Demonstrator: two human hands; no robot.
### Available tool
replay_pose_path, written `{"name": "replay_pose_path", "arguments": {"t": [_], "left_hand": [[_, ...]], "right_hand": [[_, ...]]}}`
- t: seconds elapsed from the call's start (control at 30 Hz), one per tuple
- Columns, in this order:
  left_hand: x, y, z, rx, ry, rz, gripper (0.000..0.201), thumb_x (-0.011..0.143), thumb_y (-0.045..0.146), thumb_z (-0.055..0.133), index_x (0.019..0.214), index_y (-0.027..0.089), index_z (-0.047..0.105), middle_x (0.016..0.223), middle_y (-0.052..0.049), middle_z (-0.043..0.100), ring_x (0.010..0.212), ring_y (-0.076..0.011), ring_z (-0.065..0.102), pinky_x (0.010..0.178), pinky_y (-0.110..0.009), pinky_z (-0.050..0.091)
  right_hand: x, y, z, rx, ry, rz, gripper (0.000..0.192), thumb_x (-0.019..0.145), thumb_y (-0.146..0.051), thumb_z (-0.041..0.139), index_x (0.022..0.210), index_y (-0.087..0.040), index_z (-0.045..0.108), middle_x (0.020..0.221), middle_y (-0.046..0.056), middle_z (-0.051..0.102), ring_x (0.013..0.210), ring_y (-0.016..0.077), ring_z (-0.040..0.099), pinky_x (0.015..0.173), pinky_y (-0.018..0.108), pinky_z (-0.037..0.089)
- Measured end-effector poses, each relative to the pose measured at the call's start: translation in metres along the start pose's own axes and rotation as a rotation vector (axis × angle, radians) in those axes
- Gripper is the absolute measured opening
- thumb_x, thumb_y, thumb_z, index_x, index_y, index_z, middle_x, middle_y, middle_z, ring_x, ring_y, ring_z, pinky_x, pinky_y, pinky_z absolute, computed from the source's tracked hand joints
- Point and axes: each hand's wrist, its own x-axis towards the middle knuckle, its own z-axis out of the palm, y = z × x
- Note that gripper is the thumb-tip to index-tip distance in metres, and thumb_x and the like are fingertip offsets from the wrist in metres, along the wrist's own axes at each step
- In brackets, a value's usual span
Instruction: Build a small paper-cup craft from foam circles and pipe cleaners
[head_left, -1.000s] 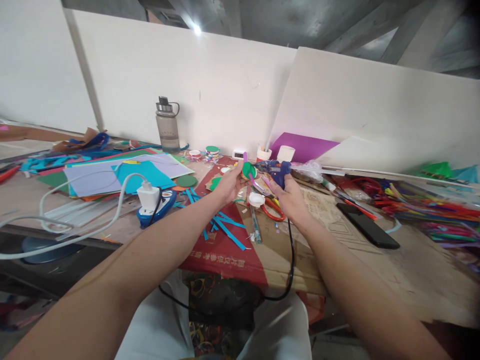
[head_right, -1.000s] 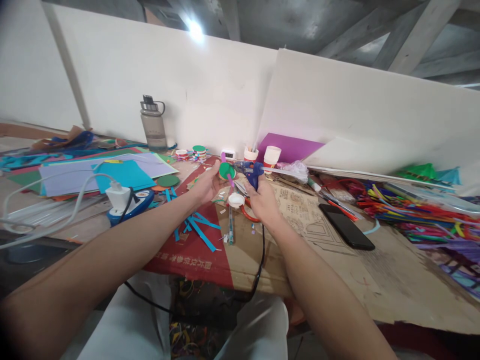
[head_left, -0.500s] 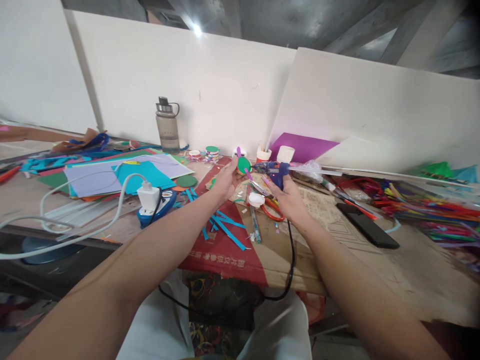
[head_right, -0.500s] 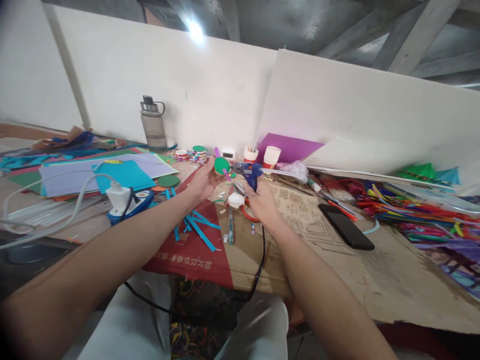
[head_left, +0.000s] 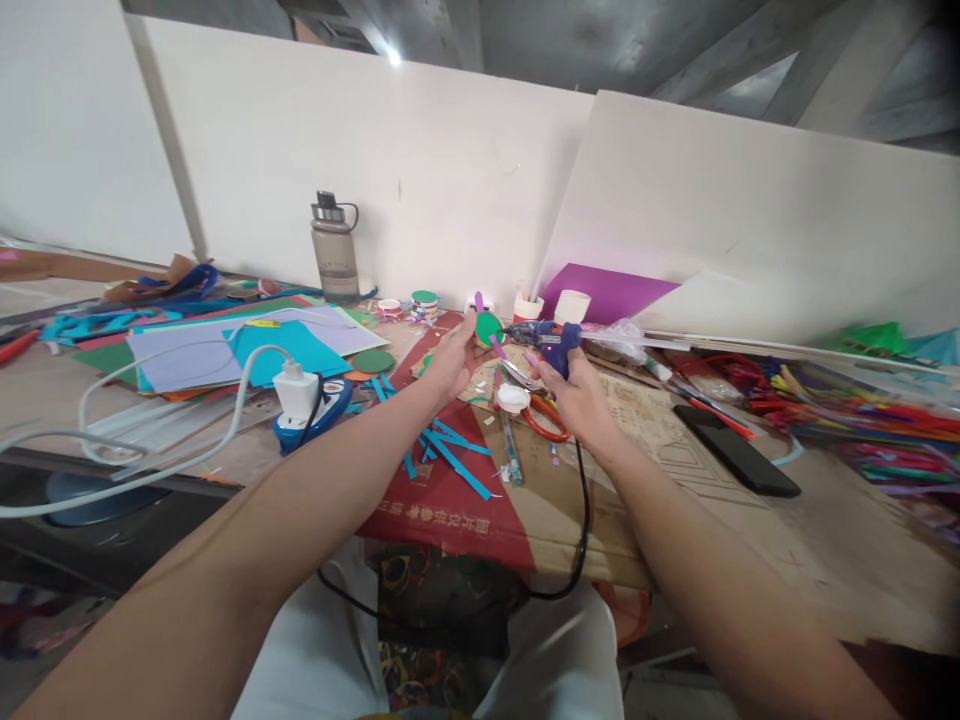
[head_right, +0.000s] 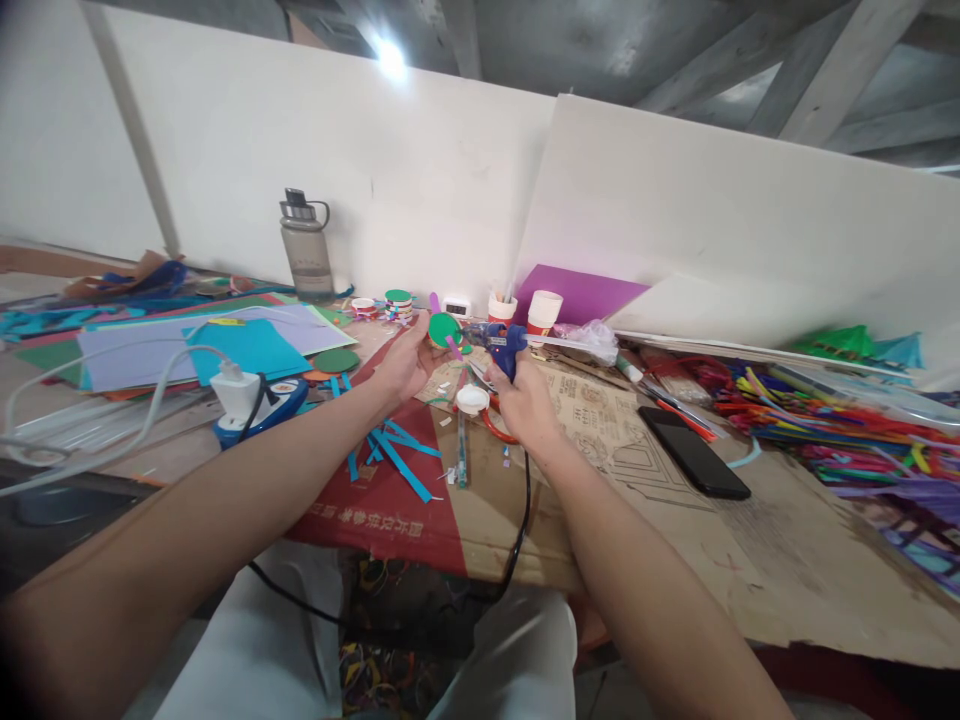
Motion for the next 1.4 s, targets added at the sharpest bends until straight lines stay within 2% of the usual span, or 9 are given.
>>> {"name": "replay_pose_path", "arguments": {"t": [0.23,0.43,0.6,0.7,0.97,1.17,1.4], "left_hand": [[0.002,0.001,-0.002,-0.037,-0.001,0.056,0.035,0.080,0.051,0.069,0.083,0.017,0.062,0.074,0.000,0.069,0.066,-0.0113,0.066,0.072,-0.025,0.055],[0.003,0.002,-0.004,-0.034,-0.007,0.053,0.035,0.084,0.050,0.065,0.084,0.016,0.062,0.074,-0.001,0.070,0.066,-0.0111,0.066,0.071,-0.025,0.055],[0.003,0.001,-0.001,0.025,-0.009,-0.028,0.042,0.087,0.058,0.055,0.088,0.016,0.063,0.078,-0.004,0.071,0.074,-0.0156,0.071,0.066,-0.024,0.053],[0.002,0.001,0.001,0.028,-0.012,-0.062,0.045,0.088,0.060,0.052,0.083,0.016,0.063,0.074,-0.004,0.070,0.072,-0.0162,0.071,0.066,-0.024,0.053],[-0.004,0.002,0.005,0.002,-0.026,-0.216,0.052,0.097,0.053,0.034,0.078,0.014,0.062,0.071,-0.007,0.070,0.071,-0.0181,0.070,0.069,-0.029,0.056],[-0.005,0.001,0.008,-0.058,-0.033,-0.274,0.048,0.096,0.052,0.039,0.079,0.013,0.063,0.076,-0.010,0.071,0.073,-0.0193,0.070,0.072,-0.031,0.057],[-0.004,0.000,0.007,-0.053,-0.046,-0.314,0.049,0.096,0.052,0.037,0.085,0.012,0.064,0.072,-0.010,0.070,0.064,-0.0179,0.068,0.063,-0.028,0.056]], "right_hand": [[0.001,0.006,0.002,0.016,0.004,-0.060,0.044,0.088,-0.044,0.055,0.125,-0.021,0.055,0.117,0.011,0.067,0.103,0.0278,0.061,0.095,0.045,0.045],[0.001,0.008,0.003,0.009,0.002,-0.032,0.045,0.087,-0.044,0.055,0.126,-0.020,0.055,0.112,0.011,0.069,0.099,0.0285,0.063,0.092,0.045,0.047],[-0.001,0.003,0.002,-0.003,0.036,-0.010,0.042,0.086,-0.042,0.055,0.120,-0.019,0.057,0.104,0.010,0.070,0.092,0.0280,0.064,0.088,0.044,0.048],[-0.002,-0.001,0.001,-0.020,0.051,-0.020,0.037,0.085,-0.040,0.055,0.114,-0.018,0.059,0.103,0.011,0.070,0.092,0.0278,0.063,0.088,0.044,0.047],[-0.003,-0.004,0.002,0.017,0.031,-0.057,0.033,0.086,-0.036,0.053,0.113,-0.017,0.058,0.107,0.012,0.069,0.096,0.0276,0.062,0.092,0.045,0.045],[-0.005,-0.006,0.004,0.064,-0.001,-0.110,0.033,0.086,-0.034,0.052,0.115,-0.019,0.058,0.110,0.010,0.069,0.100,0.0265,0.062,0.094,0.043,0.045],[-0.006,-0.012,0.005,0.079,0.004,-0.115,0.035,0.086,-0.032,0.052,0.117,-0.017,0.057,0.111,0.010,0.069,0.100,0.0254,0.062,0.093,0.041,0.046]]}}
